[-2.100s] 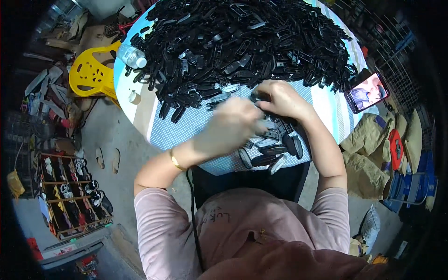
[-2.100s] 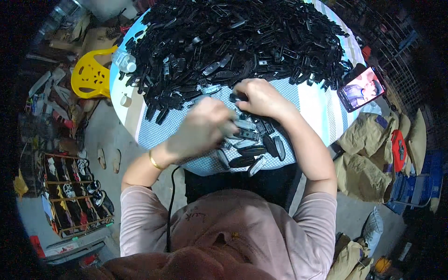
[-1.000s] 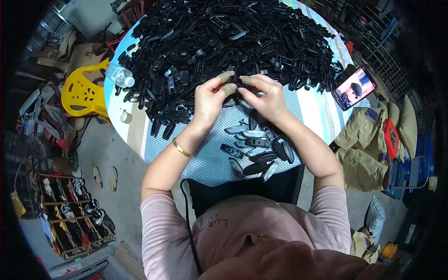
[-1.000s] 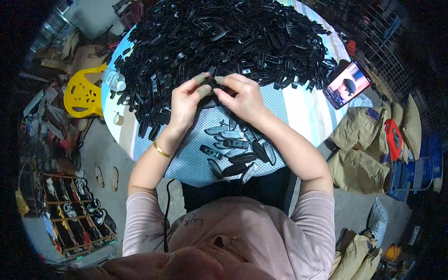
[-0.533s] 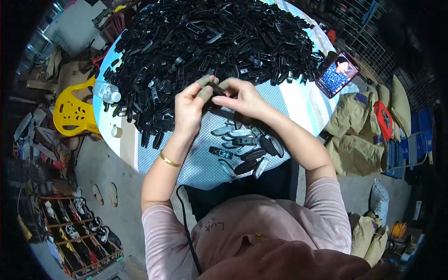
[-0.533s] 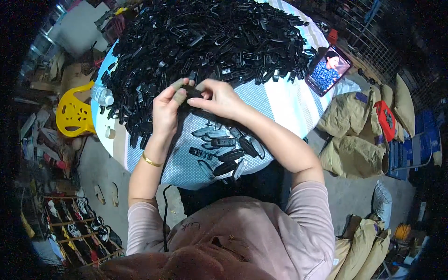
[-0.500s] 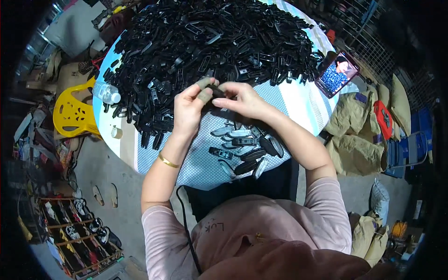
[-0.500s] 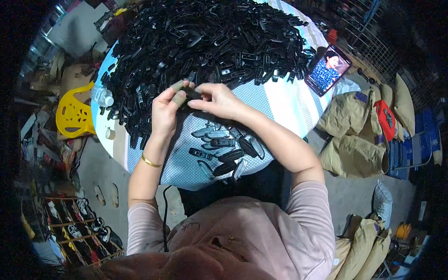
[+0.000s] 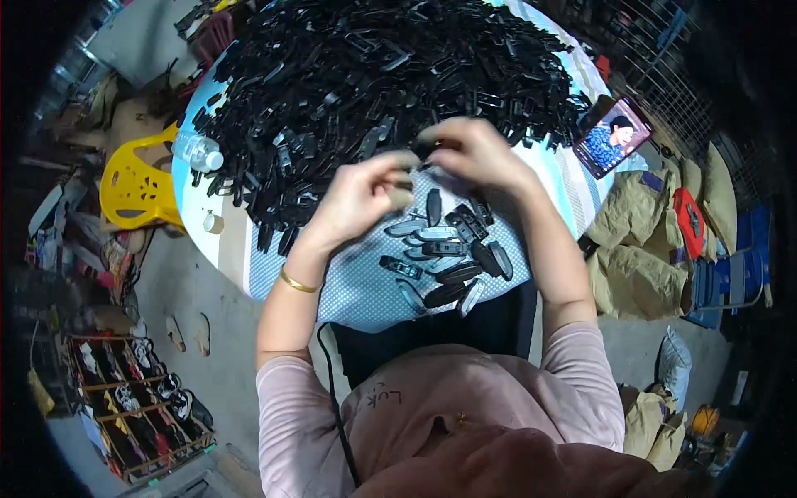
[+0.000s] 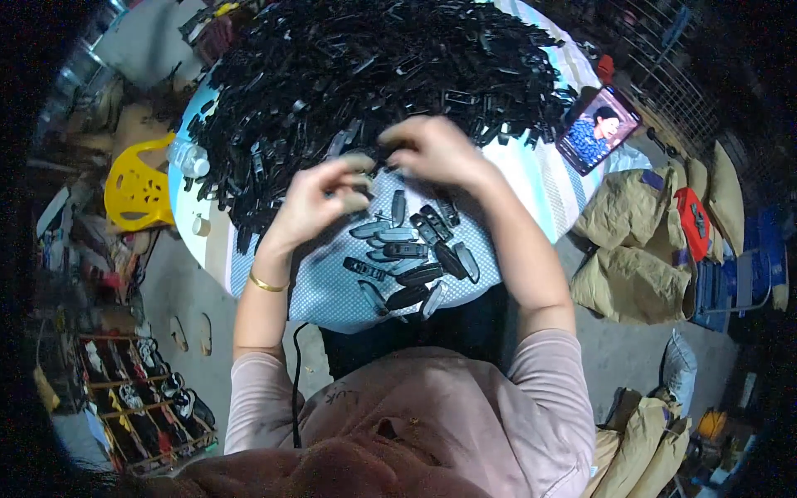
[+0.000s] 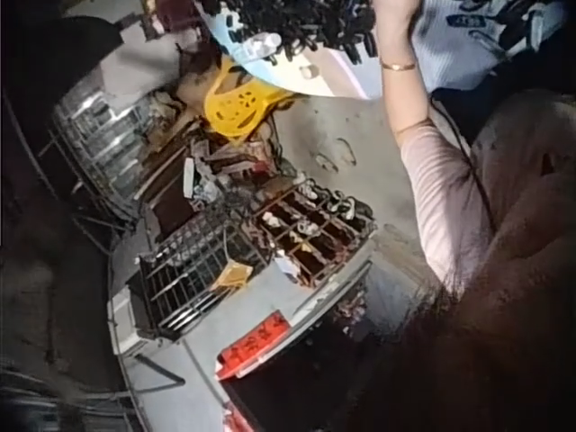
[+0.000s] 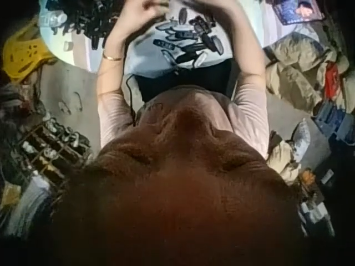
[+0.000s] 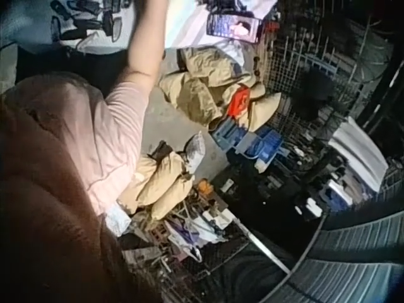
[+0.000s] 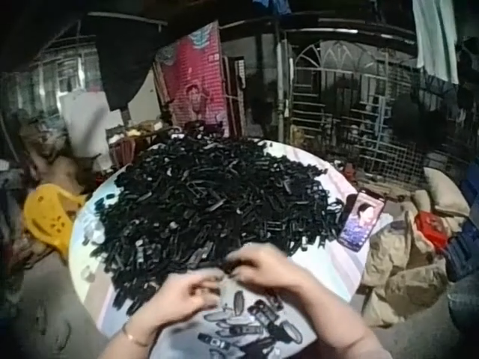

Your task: Assembling or inspecting small black plastic components on a table.

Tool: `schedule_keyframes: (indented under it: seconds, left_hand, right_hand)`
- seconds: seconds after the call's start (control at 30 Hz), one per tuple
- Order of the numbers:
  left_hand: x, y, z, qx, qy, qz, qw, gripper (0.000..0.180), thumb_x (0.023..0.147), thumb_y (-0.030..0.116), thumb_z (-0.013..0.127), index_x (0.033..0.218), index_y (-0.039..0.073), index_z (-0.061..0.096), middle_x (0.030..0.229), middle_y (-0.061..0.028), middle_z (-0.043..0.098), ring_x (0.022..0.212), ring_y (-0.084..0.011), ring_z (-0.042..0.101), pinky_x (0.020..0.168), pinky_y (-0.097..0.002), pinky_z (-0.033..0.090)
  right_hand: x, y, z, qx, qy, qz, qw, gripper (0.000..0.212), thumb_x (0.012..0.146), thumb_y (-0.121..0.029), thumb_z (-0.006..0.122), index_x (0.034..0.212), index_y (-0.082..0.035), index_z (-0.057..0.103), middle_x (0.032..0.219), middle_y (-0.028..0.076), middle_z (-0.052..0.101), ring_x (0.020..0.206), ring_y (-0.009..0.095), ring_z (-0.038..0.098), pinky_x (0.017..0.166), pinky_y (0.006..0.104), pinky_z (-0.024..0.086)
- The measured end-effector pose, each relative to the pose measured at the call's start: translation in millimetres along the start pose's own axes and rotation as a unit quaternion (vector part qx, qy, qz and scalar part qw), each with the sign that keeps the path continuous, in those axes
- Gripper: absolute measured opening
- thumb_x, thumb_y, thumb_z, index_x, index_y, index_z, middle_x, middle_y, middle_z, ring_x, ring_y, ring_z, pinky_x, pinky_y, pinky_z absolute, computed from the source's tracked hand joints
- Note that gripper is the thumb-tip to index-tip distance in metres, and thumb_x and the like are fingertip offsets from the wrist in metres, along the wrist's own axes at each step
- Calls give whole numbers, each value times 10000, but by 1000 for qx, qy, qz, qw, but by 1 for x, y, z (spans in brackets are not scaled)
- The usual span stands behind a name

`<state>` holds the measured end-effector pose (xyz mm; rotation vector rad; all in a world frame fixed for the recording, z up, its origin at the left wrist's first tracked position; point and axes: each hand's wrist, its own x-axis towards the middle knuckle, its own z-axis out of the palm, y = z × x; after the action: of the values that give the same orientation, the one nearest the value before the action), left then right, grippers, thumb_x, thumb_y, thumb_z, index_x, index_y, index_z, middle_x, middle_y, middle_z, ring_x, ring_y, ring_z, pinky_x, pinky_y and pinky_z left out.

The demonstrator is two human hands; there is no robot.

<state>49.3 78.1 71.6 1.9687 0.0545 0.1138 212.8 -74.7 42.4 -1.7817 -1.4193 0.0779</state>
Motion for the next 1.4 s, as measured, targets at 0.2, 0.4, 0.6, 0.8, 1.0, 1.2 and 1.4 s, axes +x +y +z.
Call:
schedule_keyframes:
  seconds: [0.2, 0.4, 0.6, 0.8, 1.0, 1.2, 1.4]
  left_hand:
    - [4, -17, 0, 179, -6, 137, 974, 234, 697, 98, 681, 913, 19, 635, 812, -108, 611, 745, -195, 589, 695, -288, 465]
    - [4, -37, 13, 424, 92, 102, 895, 217, 714, 95, 625, 905, 3, 582, 910, -129, 539, 882, -303, 503, 783, -373, 439]
    - [5, -37, 16, 433, 123, 132, 883, 226, 681, 50, 649, 869, 4, 532, 885, -135, 536, 848, -321, 501, 753, -378, 443]
    - [15, -37, 10, -117, 154, 7, 981, 364, 754, -19, 645, 1099, -22, 526, 853, -50, 608, 714, -80, 565, 662, -217, 488]
    - [16, -37, 13, -316, 110, -21, 942, 480, 761, -56, 624, 1215, -43, 469, 942, -37, 605, 769, -71, 577, 697, -210, 501]
    - [17, -35, 12, -362, 132, -9, 923, 364, 839, 34, 587, 1183, -38, 492, 977, -69, 605, 771, -110, 604, 725, -255, 537]
    - [14, -37, 10, -300, 166, 13, 939, 317, 827, 27, 602, 1130, -43, 542, 951, -64, 617, 735, -93, 597, 697, -223, 516]
  right_hand:
    - [3, 15, -1, -33, 36, 39, 998, 194, 732, -30, 576, 910, -18, 653, 889, 118, 631, 790, 212, 623, 693, 296, 499]
    - [-7, -8, 22, -314, -13, 4, 949, 196, 659, -72, 621, 852, -38, 606, 873, 82, 573, 852, 255, 567, 698, 366, 497]
    - [-7, -3, 25, -337, 1, -24, 941, 137, 662, -92, 609, 783, -38, 573, 805, 76, 580, 813, 256, 561, 652, 359, 497]
    - [-2, -3, 20, -262, 55, -35, 963, 110, 711, -93, 611, 787, -18, 586, 742, 83, 606, 691, 218, 603, 605, 325, 491]
    - [-1, -22, 37, 168, 87, 57, 980, 109, 805, -92, 615, 866, -2, 616, 646, -20, 568, 567, 22, 498, 498, 190, 400]
    - [-2, -25, 40, 179, 134, 94, 970, 148, 786, -88, 636, 896, 10, 633, 737, 48, 640, 641, 64, 563, 565, 223, 456]
    - [-2, -30, 44, 128, 181, 41, 974, 153, 769, -74, 639, 892, 17, 630, 769, 94, 631, 640, 122, 593, 571, 243, 468]
